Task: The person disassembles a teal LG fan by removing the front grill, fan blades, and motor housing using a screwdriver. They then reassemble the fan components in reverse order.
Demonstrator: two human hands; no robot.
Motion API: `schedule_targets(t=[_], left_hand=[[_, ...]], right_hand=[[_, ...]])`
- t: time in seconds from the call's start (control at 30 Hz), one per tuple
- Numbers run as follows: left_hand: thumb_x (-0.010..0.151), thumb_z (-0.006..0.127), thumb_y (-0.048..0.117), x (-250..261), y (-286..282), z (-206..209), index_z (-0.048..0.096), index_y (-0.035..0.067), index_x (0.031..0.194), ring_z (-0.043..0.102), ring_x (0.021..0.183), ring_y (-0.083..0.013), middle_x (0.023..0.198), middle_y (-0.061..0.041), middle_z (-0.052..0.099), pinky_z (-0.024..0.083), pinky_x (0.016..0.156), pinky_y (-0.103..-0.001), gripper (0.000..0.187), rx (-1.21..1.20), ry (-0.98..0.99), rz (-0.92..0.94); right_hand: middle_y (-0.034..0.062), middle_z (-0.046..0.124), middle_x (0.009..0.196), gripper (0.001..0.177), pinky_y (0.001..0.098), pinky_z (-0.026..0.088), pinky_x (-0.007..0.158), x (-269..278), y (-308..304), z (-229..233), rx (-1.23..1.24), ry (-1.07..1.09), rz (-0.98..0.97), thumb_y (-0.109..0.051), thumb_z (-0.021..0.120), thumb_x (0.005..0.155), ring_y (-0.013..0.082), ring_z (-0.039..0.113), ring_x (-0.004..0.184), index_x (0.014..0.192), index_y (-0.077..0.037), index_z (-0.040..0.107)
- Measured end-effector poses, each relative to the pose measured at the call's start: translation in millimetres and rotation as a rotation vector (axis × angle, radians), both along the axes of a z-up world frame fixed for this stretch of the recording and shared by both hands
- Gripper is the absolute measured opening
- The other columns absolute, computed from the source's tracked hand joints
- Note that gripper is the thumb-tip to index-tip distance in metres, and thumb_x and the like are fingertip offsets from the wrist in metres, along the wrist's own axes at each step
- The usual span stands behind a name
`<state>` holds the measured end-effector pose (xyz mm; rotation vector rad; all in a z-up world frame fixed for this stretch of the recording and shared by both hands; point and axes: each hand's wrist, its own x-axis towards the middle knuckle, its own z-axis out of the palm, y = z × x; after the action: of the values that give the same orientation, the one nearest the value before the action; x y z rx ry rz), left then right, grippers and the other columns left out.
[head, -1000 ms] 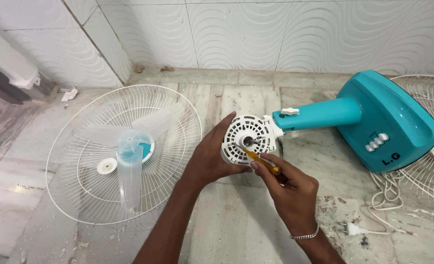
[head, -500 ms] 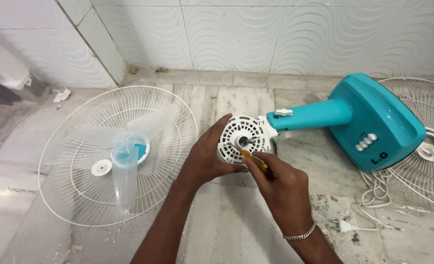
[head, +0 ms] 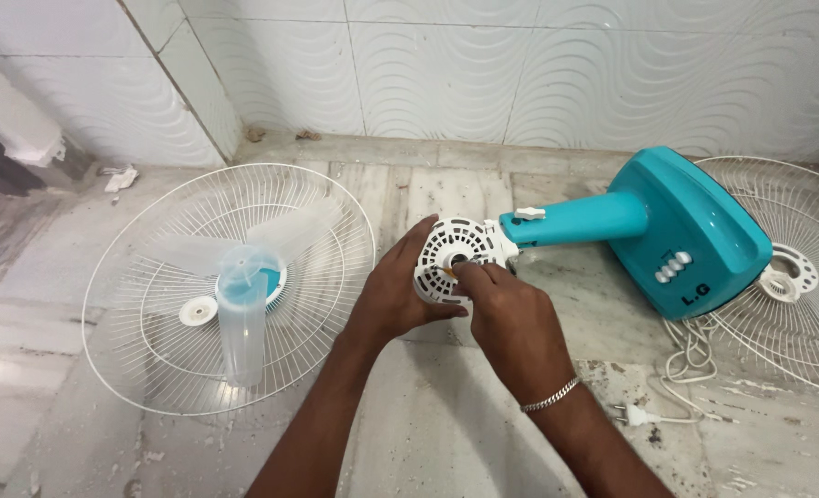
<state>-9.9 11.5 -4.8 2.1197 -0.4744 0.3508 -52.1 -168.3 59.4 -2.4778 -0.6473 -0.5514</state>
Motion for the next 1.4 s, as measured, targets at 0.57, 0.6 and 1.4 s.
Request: schedule_targets(t=[0.57, 0.6, 1.4], left_hand=[[0.058, 0.1, 0.037, 0.8, 0.4, -1.1, 0.038, 0.0, 0.154, 0.057, 0.136, -0.0379, 0.147, -0.022, 0.056, 0.051, 0.109, -0.044, 0.119, -0.042, -0.047, -0.009], [0.059, 0.1, 0.036, 1.1, 0.1, -1.8, 0.038, -0.001, 0.154, 0.058, 0.136, -0.0378, 0.147, -0.022, 0.057, 0.051, 0.11, -0.044, 0.119, -0.057, -0.066, -0.021], [0.055, 0.1, 0.036, 3.5, -3.3, 5.5, 0.036, -0.002, 0.155, 0.059, 0.131, -0.0385, 0.144, -0.023, 0.057, 0.052, 0.106, -0.044, 0.124, -0.013, 0.004, 0.029]], right_hand=[[0.0087, 0.068, 0.086, 0.027, 0.04, 0.056, 0.062, 32.6, -7.2, -1.5, -0.186, -0.293, 0.312, 0.008, 0.069, 0.073, 0.0257, 0.069, 0.078, 0.096, -0.005, 0.065], [0.0086, 0.068, 0.087, 0.025, 0.0396, 0.056, 0.062, 34.7, -8.1, -0.2, -0.169, -0.321, 0.345, 0.007, 0.069, 0.073, 0.0257, 0.069, 0.078, 0.095, -0.005, 0.064], [0.0195, 0.069, 0.103, 0.028, 0.0444, 0.056, 0.078, 5.1, 2.5, -17.3, 0.222, -0.149, 0.075, -0.004, 0.069, 0.091, 0.0356, 0.069, 0.093, 0.118, 0.002, 0.06]])
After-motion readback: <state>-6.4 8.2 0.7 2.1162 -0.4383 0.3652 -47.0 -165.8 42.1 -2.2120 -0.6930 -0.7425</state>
